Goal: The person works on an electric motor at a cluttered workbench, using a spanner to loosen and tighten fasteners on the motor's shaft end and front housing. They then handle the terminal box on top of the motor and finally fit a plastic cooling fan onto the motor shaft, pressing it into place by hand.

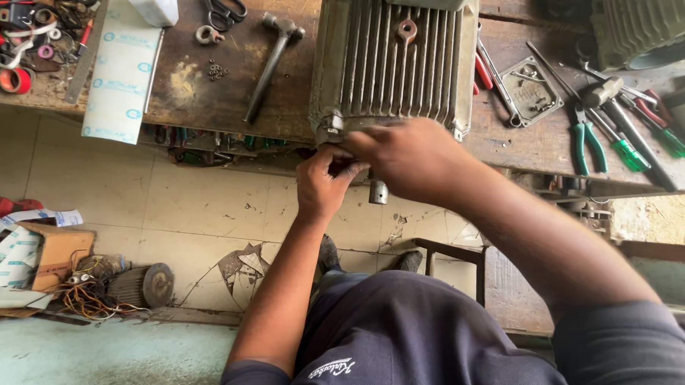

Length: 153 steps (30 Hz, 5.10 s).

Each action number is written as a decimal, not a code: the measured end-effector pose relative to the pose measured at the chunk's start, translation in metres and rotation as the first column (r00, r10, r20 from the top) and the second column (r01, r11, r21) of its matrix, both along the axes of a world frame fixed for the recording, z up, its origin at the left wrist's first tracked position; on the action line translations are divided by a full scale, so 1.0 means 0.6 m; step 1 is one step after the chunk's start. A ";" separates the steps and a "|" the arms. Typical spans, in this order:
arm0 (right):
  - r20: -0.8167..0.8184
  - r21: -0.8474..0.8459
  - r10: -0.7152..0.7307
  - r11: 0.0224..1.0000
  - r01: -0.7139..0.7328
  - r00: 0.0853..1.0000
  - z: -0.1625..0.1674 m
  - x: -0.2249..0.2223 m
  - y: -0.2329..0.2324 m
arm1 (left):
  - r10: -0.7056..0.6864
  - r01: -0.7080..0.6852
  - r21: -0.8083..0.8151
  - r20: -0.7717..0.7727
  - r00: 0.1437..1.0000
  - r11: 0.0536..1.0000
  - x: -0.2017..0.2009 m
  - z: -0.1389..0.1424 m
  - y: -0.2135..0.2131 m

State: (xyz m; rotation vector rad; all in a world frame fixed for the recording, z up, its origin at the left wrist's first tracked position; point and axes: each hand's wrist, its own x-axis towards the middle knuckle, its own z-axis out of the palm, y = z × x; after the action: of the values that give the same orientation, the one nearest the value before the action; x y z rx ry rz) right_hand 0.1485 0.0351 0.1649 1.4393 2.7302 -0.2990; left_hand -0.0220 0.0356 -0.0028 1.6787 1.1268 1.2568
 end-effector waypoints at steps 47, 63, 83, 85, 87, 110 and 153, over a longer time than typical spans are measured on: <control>0.473 -0.148 0.403 0.913 -0.380 0.784 -0.069 -0.198 0.107 | 0.131 -0.119 -0.059 0.265 0.955 0.991 0.037 -0.065 -0.030; 0.102 -0.166 0.218 0.966 -0.199 0.971 0.035 -0.049 0.086 | 0.106 -0.091 -0.137 0.109 0.988 0.986 0.020 -0.038 -0.014; -0.173 0.138 0.143 0.983 -0.119 0.975 -0.035 0.083 -0.021 | 0.023 0.008 -0.124 0.245 0.969 0.992 0.015 -0.031 -0.009; -0.297 0.306 0.207 0.945 -0.112 0.932 -0.057 0.097 -0.038 | 0.008 0.027 -0.130 0.259 0.966 0.991 0.013 -0.026 -0.009; -0.355 0.290 0.167 0.955 -0.062 0.920 -0.075 0.108 -0.054 | 0.017 0.009 -0.135 0.195 0.981 0.991 0.010 -0.021 -0.008; -0.755 0.184 0.028 0.968 0.170 0.656 -0.193 0.121 -0.085 | 0.094 -0.095 -0.295 -0.019 0.995 0.951 -0.005 -0.007 -0.017; -0.070 0.190 -0.315 0.927 0.323 0.946 -0.123 0.079 -0.090 | -0.068 0.137 0.251 -0.266 0.962 0.958 -0.013 0.075 0.010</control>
State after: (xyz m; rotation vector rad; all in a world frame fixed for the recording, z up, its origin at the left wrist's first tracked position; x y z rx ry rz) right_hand 0.1957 -0.0191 0.0910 1.9551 2.6078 -0.0609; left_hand -0.0300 0.0419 0.0422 2.1240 1.0333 1.1916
